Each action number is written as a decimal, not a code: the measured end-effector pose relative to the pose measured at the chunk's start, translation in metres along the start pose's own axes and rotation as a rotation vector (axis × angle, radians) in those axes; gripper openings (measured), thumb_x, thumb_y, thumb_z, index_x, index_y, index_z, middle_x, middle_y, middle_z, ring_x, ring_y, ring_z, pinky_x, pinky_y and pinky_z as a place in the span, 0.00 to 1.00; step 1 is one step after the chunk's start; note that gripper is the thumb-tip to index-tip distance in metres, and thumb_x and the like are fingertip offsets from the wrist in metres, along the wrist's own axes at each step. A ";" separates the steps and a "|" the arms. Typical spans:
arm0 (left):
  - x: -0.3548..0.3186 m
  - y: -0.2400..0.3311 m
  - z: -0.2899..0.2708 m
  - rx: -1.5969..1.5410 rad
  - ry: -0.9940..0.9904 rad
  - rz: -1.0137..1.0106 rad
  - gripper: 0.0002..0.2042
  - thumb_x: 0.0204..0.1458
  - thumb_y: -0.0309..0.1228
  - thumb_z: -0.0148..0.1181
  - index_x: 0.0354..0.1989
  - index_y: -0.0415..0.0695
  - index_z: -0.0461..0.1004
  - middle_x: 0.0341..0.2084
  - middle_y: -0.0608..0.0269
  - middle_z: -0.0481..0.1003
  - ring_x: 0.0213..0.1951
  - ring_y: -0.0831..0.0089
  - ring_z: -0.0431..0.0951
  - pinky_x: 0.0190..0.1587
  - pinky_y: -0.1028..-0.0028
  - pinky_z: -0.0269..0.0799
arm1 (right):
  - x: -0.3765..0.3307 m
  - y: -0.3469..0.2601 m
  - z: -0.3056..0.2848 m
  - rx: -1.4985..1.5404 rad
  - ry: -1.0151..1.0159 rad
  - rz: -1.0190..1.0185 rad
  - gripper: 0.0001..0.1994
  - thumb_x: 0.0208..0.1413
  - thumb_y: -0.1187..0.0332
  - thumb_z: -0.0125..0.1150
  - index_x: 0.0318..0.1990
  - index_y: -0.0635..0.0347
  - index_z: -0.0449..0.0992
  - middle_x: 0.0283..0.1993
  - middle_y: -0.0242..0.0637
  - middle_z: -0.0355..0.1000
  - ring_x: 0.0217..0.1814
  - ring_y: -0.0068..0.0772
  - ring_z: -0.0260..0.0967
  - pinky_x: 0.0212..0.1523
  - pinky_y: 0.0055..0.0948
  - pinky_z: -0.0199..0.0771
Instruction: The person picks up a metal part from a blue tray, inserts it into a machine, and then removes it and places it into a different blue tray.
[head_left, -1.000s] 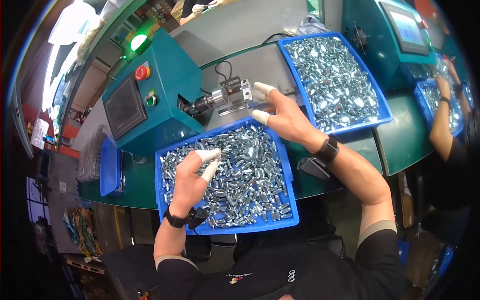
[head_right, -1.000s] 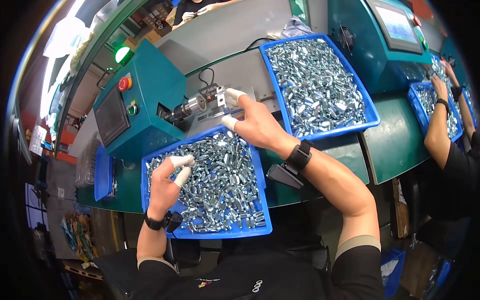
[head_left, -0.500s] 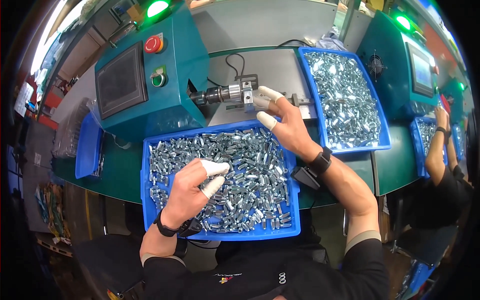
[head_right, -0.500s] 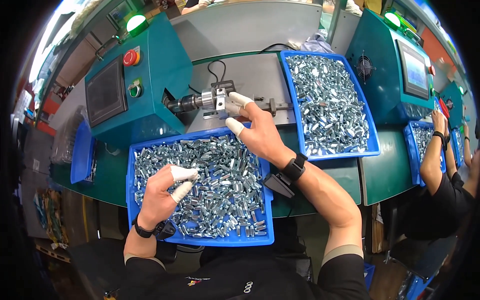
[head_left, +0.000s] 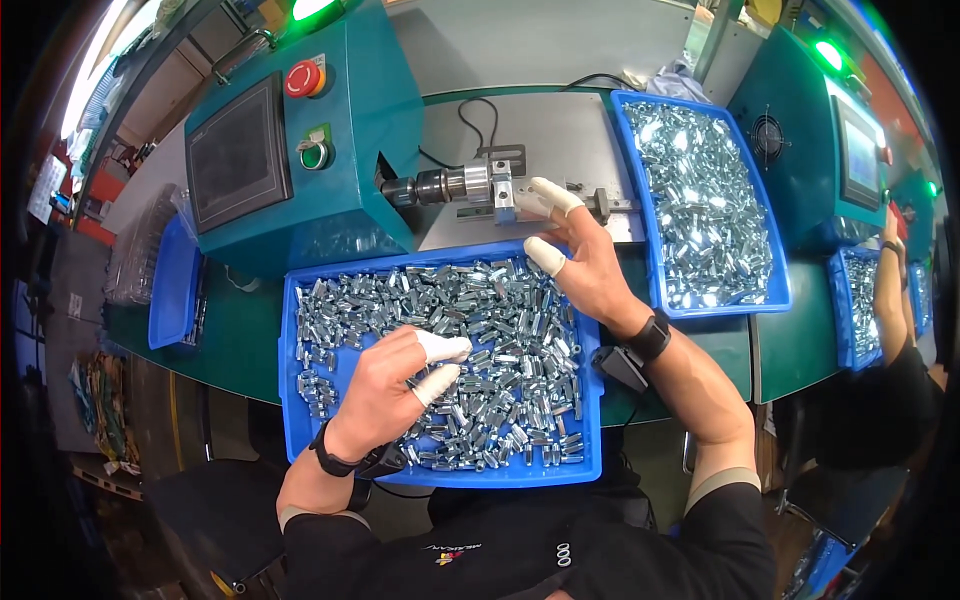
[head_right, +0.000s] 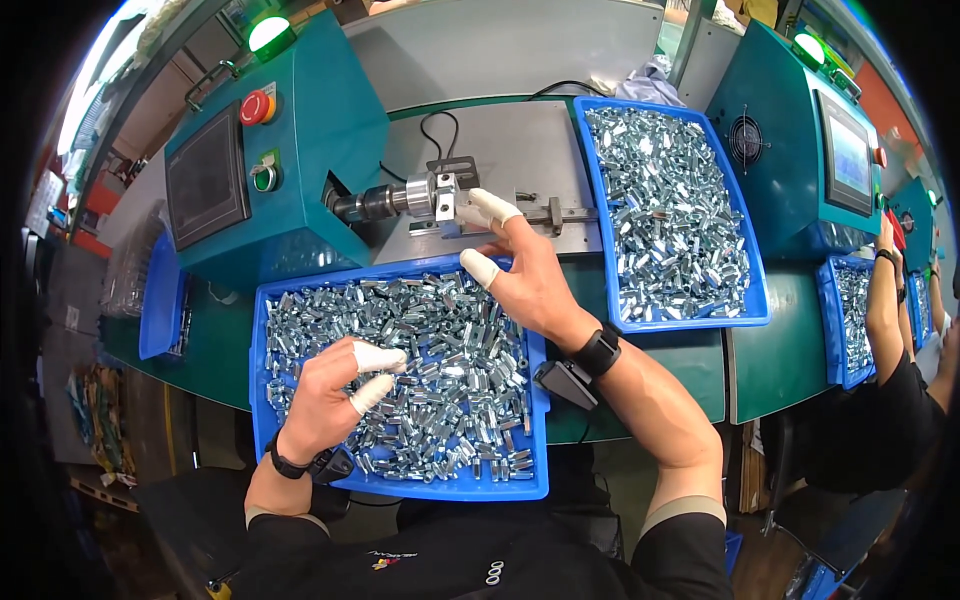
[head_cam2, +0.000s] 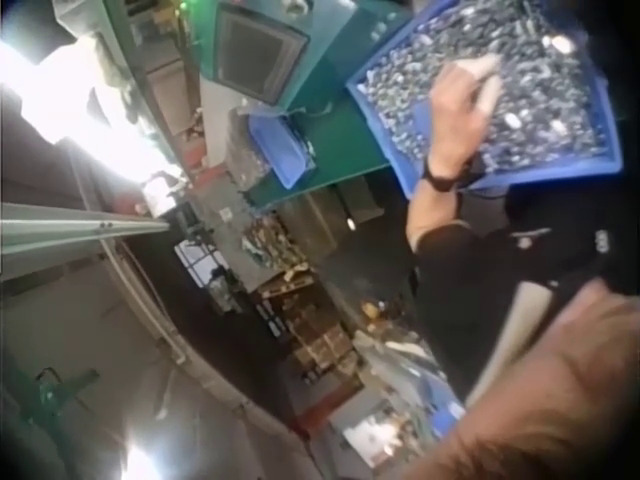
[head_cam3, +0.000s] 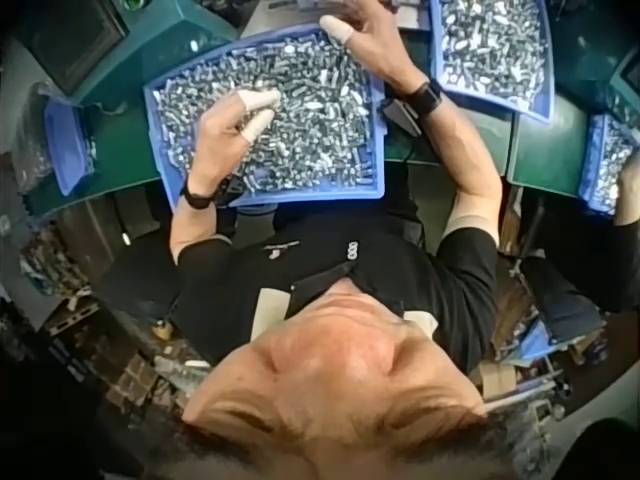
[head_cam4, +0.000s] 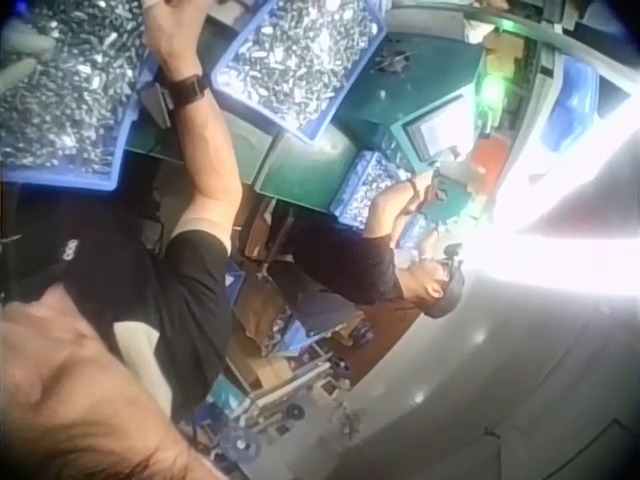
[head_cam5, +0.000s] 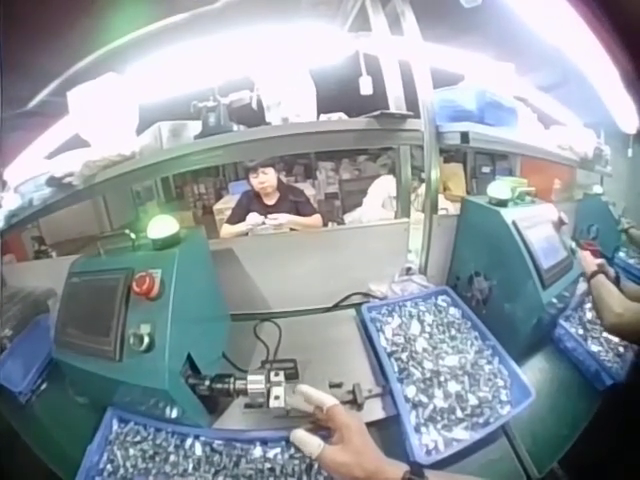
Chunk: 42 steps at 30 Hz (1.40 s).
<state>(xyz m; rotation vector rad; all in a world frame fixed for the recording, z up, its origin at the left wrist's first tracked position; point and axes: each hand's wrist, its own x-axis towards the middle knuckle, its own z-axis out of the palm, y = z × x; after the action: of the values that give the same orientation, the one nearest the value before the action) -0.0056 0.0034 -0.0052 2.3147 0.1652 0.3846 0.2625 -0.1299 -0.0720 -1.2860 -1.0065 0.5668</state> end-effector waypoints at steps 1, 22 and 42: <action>0.000 0.000 0.000 0.001 0.001 0.001 0.13 0.56 0.19 0.71 0.50 0.40 0.85 0.40 0.56 0.87 0.44 0.58 0.86 0.48 0.64 0.80 | 0.000 0.000 0.000 -0.004 0.007 0.007 0.37 0.68 0.72 0.65 0.81 0.63 0.56 0.77 0.47 0.68 0.77 0.38 0.67 0.73 0.37 0.69; -0.006 -0.011 -0.001 -0.014 0.120 0.026 0.11 0.60 0.22 0.70 0.51 0.40 0.86 0.43 0.56 0.87 0.45 0.63 0.87 0.51 0.67 0.80 | 0.069 -0.045 -0.014 -1.017 0.220 0.055 0.33 0.63 0.56 0.70 0.70 0.68 0.71 0.36 0.51 0.83 0.45 0.50 0.84 0.49 0.41 0.83; -0.001 -0.033 0.014 -0.022 0.140 -0.065 0.11 0.60 0.28 0.71 0.51 0.42 0.86 0.42 0.54 0.86 0.44 0.57 0.86 0.49 0.64 0.80 | 0.046 -0.059 -0.081 -1.355 0.298 0.118 0.30 0.58 0.58 0.71 0.67 0.59 0.76 0.45 0.56 0.83 0.51 0.60 0.82 0.55 0.54 0.81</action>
<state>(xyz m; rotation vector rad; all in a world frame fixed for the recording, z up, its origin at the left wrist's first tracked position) -0.0021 0.0167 -0.0384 2.2549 0.3025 0.5133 0.3433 -0.1476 0.0007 -2.5199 -1.0548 -0.3575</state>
